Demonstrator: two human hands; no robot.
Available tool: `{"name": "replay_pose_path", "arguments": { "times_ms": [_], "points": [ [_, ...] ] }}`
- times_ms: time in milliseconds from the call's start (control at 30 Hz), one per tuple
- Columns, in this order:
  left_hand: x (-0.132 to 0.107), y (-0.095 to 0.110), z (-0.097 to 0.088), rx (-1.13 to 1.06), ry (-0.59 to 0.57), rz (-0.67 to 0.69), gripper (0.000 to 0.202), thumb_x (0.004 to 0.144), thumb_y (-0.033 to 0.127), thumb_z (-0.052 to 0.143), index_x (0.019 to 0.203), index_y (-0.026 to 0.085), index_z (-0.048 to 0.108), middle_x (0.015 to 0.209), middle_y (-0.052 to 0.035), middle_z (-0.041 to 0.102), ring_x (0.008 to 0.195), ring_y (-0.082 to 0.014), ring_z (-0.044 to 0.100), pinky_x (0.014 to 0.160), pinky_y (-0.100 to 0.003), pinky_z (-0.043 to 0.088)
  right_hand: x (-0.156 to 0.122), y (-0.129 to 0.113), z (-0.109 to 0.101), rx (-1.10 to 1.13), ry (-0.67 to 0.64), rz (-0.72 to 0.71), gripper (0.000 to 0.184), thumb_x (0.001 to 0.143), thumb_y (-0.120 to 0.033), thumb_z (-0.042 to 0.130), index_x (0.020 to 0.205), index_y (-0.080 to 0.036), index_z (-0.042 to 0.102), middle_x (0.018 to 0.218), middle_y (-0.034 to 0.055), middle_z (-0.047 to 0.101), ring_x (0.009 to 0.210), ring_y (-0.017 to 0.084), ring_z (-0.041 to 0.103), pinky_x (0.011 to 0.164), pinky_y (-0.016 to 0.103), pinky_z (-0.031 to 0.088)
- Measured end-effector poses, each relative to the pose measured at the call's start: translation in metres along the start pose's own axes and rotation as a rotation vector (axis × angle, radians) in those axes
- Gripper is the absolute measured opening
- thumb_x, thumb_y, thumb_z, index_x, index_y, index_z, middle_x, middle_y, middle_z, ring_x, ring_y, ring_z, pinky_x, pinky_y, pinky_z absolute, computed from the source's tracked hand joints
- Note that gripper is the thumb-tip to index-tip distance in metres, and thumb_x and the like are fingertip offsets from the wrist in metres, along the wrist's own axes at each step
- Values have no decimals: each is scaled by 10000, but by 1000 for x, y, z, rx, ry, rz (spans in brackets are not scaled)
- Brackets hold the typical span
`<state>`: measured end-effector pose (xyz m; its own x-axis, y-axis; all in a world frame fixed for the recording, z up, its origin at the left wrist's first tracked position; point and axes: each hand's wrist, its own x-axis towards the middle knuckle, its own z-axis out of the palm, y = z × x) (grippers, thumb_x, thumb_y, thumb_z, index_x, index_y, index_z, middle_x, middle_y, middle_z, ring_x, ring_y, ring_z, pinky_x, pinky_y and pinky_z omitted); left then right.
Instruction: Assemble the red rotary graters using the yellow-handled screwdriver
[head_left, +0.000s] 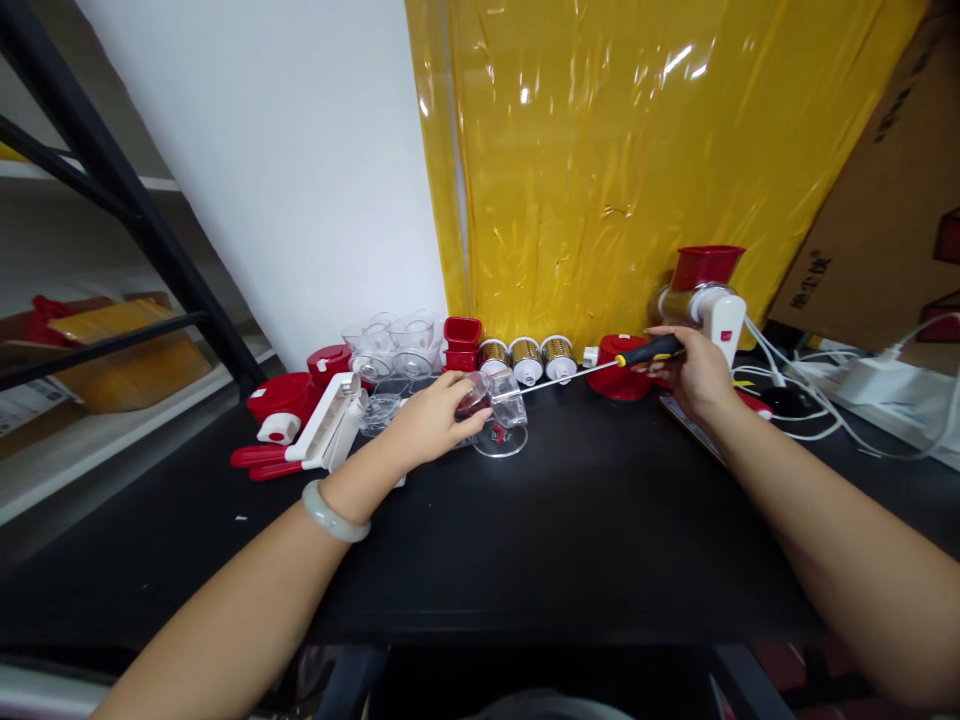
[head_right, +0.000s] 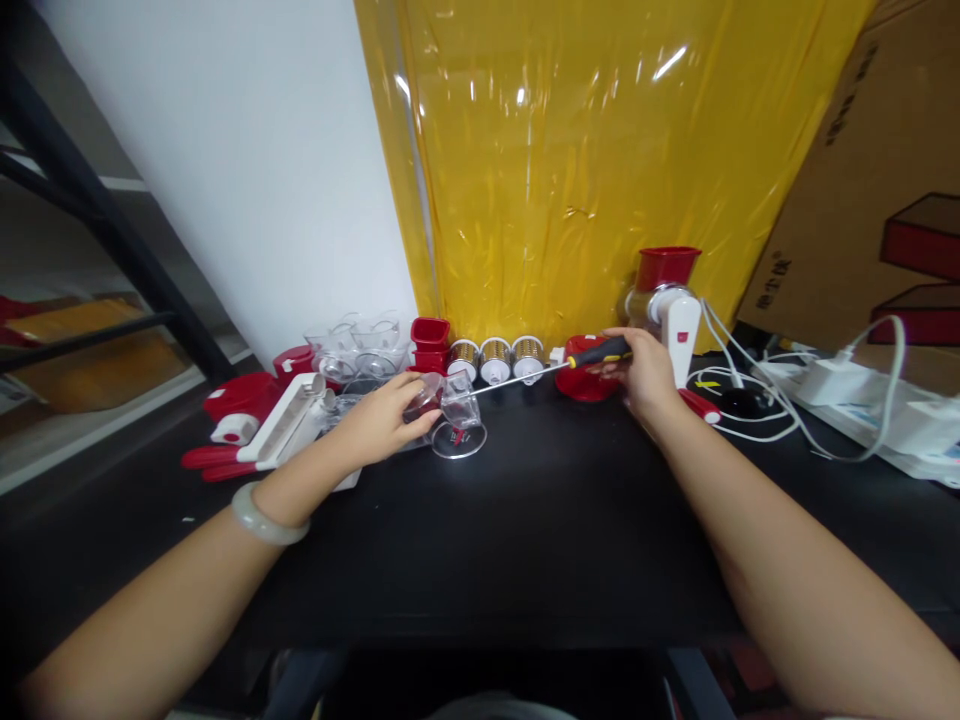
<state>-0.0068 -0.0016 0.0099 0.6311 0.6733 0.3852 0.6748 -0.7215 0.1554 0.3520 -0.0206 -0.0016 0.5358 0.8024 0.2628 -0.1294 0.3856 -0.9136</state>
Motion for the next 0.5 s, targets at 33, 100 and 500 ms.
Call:
{"name": "replay_pose_path", "arguments": {
  "times_ms": [33, 100, 500],
  "points": [
    [0, 0, 0, -2, 1, 0, 325, 935, 474, 511, 1051, 183, 598, 1193, -128, 586, 1036, -275, 634, 903, -429, 516, 1, 1, 0, -11, -17, -14, 223, 898, -346, 510, 842, -173, 639, 422, -36, 512, 365, 154, 578, 365, 224, 440],
    [0, -1, 1, -6, 4, -2, 328, 932, 474, 515, 1057, 183, 600, 1187, -125, 588, 1033, -273, 635, 904, -427, 517, 3, 1, -2, -45, -44, -33, 256, 890, -410, 563, 810, -172, 613, 361, -57, 433, 313, 140, 517, 358, 221, 419],
    [0, -2, 2, -1, 8, 6, 318, 936, 482, 511, 994, 180, 593, 1192, -121, 583, 1004, -260, 635, 875, -411, 517, 4, -26, -13, -111, -169, 92, 337, 862, -158, 324, 963, -156, 646, 745, 80, 725, 587, 188, 713, 436, 237, 511]
  ]
}}
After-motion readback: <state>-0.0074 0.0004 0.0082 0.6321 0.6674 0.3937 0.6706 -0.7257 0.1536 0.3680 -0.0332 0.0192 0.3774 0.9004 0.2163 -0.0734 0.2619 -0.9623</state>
